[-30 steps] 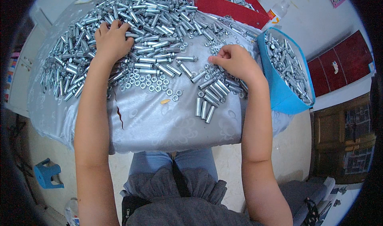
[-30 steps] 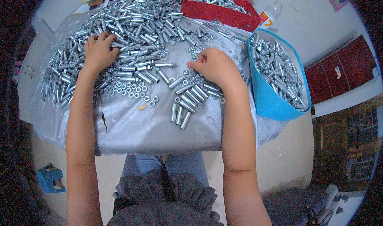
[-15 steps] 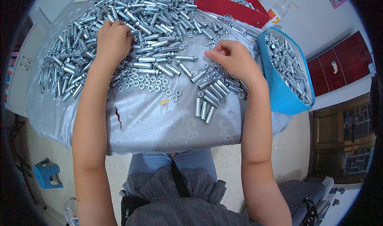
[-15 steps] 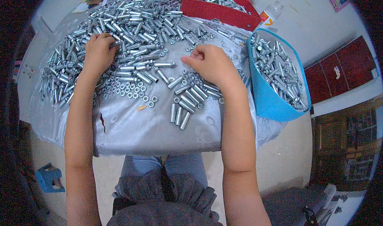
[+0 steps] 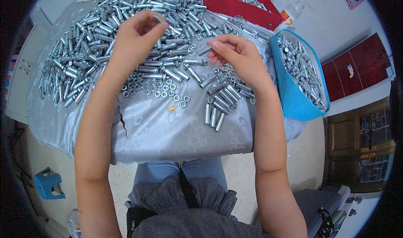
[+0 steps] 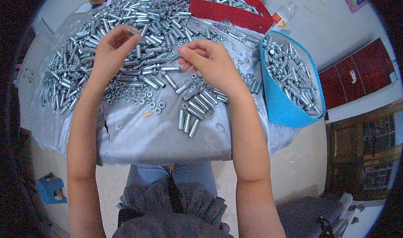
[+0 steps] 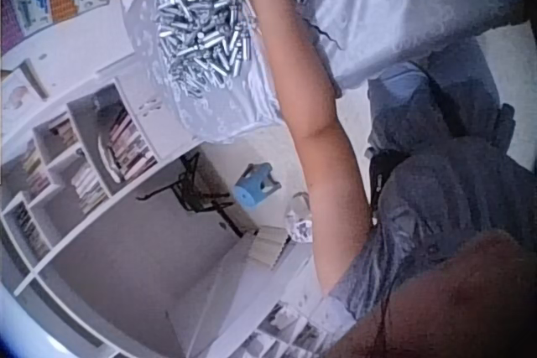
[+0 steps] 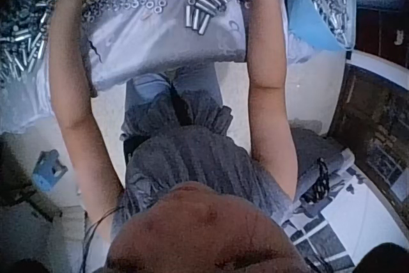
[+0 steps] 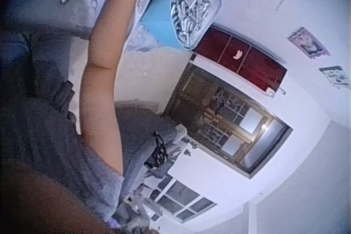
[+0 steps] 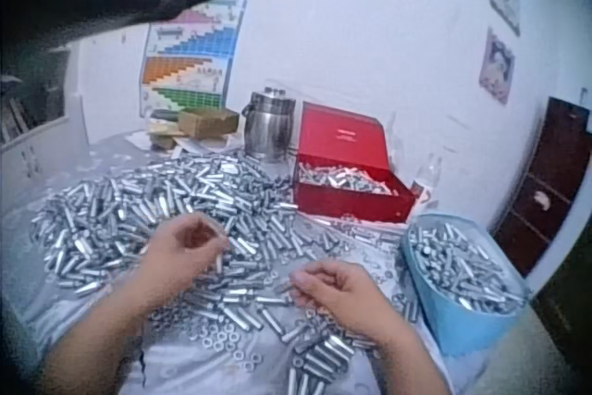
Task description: The person repeatedly picks a cylindrical metal fastener and a small washer from a pile on a table, threads the washer onto the fastener, and places the assembled pair into a blue bin. The process continues throughout the clip.
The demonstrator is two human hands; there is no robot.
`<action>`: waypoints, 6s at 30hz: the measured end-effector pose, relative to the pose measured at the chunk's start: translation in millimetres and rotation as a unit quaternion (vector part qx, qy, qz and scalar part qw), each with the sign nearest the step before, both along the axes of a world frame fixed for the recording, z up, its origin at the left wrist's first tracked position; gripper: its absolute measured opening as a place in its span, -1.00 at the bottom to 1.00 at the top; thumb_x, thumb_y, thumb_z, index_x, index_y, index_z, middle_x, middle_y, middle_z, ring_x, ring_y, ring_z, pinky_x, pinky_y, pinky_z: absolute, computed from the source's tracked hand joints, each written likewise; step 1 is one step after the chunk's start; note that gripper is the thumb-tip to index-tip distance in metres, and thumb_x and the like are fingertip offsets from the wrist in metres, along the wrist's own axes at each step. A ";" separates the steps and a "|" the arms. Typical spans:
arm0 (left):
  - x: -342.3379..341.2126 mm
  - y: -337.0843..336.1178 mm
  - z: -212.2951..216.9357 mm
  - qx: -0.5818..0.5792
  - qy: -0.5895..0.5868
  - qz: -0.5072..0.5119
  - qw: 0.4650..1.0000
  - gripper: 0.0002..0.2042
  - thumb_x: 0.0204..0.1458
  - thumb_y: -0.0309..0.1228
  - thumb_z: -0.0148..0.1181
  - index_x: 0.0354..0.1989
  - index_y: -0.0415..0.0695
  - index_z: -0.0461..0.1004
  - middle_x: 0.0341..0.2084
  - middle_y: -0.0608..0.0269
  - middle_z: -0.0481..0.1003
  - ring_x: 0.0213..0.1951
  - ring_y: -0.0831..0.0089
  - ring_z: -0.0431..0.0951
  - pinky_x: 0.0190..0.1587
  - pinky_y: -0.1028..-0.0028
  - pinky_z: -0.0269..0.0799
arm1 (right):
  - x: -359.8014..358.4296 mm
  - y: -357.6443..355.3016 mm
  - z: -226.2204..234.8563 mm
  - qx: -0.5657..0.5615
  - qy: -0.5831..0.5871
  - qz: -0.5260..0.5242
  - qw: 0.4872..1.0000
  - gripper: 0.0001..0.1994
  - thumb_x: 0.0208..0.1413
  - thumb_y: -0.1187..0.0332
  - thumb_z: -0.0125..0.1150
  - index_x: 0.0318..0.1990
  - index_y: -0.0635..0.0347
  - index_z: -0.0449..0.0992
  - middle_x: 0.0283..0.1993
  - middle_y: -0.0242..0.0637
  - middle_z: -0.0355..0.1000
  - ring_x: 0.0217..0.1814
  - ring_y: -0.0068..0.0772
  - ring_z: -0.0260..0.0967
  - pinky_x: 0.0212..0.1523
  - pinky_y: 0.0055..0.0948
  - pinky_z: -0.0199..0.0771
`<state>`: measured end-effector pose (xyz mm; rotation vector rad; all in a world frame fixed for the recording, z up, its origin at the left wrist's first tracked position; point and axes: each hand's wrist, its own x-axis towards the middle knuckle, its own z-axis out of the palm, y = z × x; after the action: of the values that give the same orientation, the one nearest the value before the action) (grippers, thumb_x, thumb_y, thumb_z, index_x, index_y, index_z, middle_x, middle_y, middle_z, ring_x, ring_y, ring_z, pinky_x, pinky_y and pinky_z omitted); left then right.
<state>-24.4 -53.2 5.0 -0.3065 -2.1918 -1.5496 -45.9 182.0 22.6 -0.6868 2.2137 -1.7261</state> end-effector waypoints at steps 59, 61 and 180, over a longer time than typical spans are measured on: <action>19.6 49.0 -1.3 0.225 -0.219 -0.201 0.928 -0.67 0.05 -0.13 -0.01 -0.47 -0.20 0.37 -0.78 0.47 0.20 -0.70 0.72 0.17 -0.64 0.66 0.13 | 1.1 -0.2 2.4 -0.024 0.267 -0.115 0.957 -0.62 -0.23 0.43 0.29 -0.16 0.24 0.40 -0.39 -0.43 0.35 -0.39 -0.59 0.28 -0.30 -0.60 0.29; 19.5 49.6 -1.3 0.238 -0.200 -0.183 0.933 -0.68 0.03 -0.14 0.02 -0.47 -0.20 0.37 -0.76 0.46 0.22 -0.69 0.71 0.19 -0.63 0.67 0.13 | -0.9 3.8 2.4 0.058 0.273 -0.139 0.950 -0.78 -0.20 0.37 0.23 -0.33 0.20 0.49 -0.47 -0.31 0.39 -0.44 -0.45 0.29 -0.33 -0.50 0.31; 27.3 54.1 1.7 0.245 -0.329 -0.248 0.877 -0.76 0.04 -0.18 0.00 -0.52 -0.06 0.30 -0.77 0.58 0.05 -0.74 0.74 -0.02 -0.70 0.67 -0.13 | 18.2 -9.7 -1.9 0.058 0.192 0.025 0.979 -0.81 -0.10 0.47 0.20 -0.28 0.30 0.45 -0.42 -0.39 0.41 -0.41 -0.70 0.28 -0.38 -0.71 0.30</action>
<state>2.9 0.9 6.7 -0.1995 -2.1457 -2.7654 -27.7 172.3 20.6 -1.1146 2.4953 -1.5277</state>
